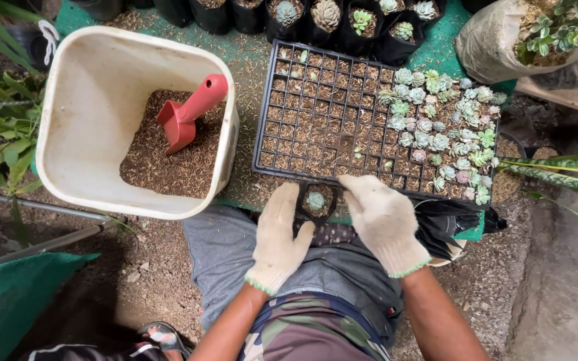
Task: Potting succulent cuttings into small containers and trays using soil and a hand scoop.
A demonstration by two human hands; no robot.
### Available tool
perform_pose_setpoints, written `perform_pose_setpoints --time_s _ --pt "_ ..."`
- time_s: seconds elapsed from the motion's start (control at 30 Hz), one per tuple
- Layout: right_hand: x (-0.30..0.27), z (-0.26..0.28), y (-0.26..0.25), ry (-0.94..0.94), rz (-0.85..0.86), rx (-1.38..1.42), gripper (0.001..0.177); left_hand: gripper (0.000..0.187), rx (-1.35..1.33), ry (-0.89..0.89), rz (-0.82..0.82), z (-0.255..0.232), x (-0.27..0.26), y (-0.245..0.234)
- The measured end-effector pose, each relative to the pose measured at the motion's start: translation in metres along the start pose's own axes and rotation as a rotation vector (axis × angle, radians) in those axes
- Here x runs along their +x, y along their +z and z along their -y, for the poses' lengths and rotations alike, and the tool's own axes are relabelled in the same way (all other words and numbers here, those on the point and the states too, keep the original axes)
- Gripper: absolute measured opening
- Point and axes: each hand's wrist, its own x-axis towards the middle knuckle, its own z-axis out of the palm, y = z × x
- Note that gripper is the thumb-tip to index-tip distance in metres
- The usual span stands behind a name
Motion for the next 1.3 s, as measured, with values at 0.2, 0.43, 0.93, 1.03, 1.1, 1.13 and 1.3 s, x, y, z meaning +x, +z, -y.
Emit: perform_pose_setpoints --time_s 0.2,0.43,0.93,1.03,1.1,1.13,1.3 --pt "-0.002 0.033 -0.029 -0.004 0.439 -0.047 0.039 0.046 0.323 0.431 -0.136 -0.008 0.005 -0.014" --pt "-0.02 0.021 0.016 -0.081 0.388 -0.124 0.05 0.045 0.415 0.452 -0.048 -0.02 0.009 -0.018" --pt "-0.004 0.024 0.0 -0.012 0.371 -0.051 0.047 0.048 0.427 0.37 -0.017 -0.027 0.017 -0.016" --pt "0.002 0.018 0.013 -0.093 0.398 -0.157 0.05 0.057 0.558 0.318 0.006 -0.031 0.026 -0.015" --pt "0.006 0.017 0.019 -0.111 0.396 -0.234 0.051 0.057 0.584 0.27 0.062 -0.032 0.028 -0.016" --pt "0.007 0.017 0.02 -0.111 0.395 -0.234 0.051 0.057 0.584 0.271 0.062 -0.033 0.029 -0.015" --pt "0.005 0.012 0.037 -0.139 0.391 -0.262 0.05 0.057 0.622 0.236 0.1 -0.036 0.028 -0.015"
